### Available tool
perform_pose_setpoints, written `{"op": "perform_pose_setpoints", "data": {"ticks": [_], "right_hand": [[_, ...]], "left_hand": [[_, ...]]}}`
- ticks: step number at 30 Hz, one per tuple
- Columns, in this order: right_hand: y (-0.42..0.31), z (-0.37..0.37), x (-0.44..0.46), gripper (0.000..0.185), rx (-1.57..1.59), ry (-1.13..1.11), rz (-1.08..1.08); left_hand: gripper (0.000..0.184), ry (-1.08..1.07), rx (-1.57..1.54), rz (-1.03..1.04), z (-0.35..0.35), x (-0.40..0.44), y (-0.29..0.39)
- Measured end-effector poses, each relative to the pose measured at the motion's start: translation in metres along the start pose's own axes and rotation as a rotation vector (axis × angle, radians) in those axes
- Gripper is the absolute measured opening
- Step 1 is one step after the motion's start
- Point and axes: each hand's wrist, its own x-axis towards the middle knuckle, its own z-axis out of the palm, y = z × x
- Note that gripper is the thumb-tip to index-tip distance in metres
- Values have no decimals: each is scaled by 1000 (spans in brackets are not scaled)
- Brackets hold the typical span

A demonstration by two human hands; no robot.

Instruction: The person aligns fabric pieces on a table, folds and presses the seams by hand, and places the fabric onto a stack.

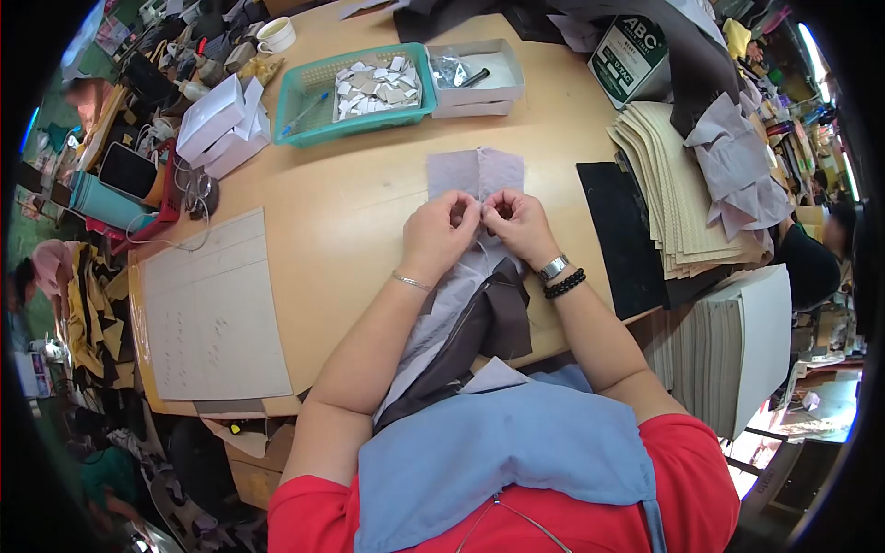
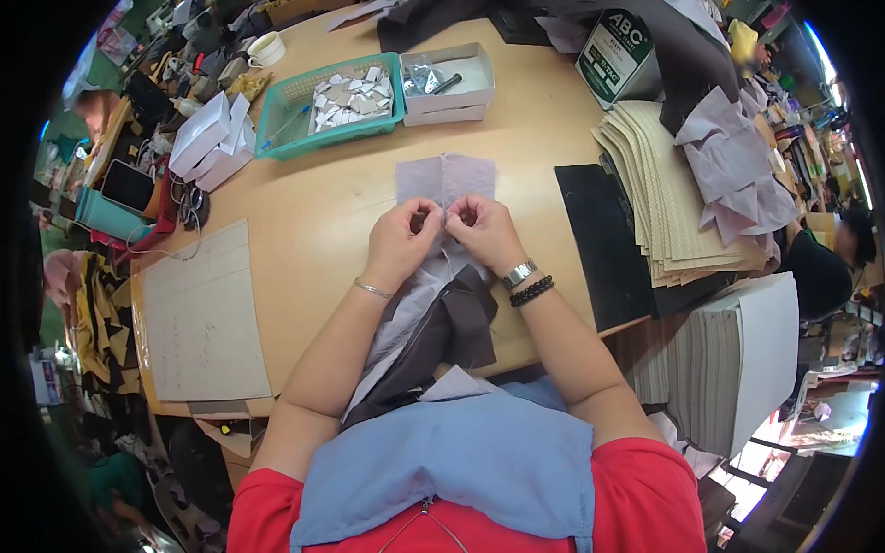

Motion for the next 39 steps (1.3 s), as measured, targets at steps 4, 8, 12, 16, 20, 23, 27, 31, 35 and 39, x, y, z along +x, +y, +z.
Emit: {"op": "perform_pose_setpoints", "data": {"ticks": [4, 8, 12, 16, 20, 23, 27, 31, 35, 39], "right_hand": [[-1, 1, -1, 10, -28, -14, -14], [-4, -2, -1, 10, 37, -39, 24], [-9, -4, -1, 12, 80, -18, 13], [-8, -1, -2, 15, 40, -4, -4], [-6, -3, -2, 15, 38, 10, 30], [0, 0, -2, 12, -52, 44, -42], [-4, 1, -5, 8, 45, 54, -40], [-3, 3, -6, 8, 10, 58, -60], [-4, 6, -7, 9, -60, 61, -76], [-5, -1, -3, 10, 66, 13, 48]], "left_hand": [[21, -25, 12, 10, -2, 2, -7], [20, -70, -13, -66, -2, 4, -6], [20, -53, -19, -72, -2, 2, -4], [18, 12, 49, 82, 1, 0, -13], [16, 33, 138, 183, -1, 1, -9], [17, -10, 212, 123, -6, 0, 3], [18, -22, 25, -78, 0, 2, -1], [20, -1, 56, -21, -1, 4, -1], [20, 6, 66, 43, -2, 4, -9], [22, 0, 86, 27, 2, 4, -6]]}}
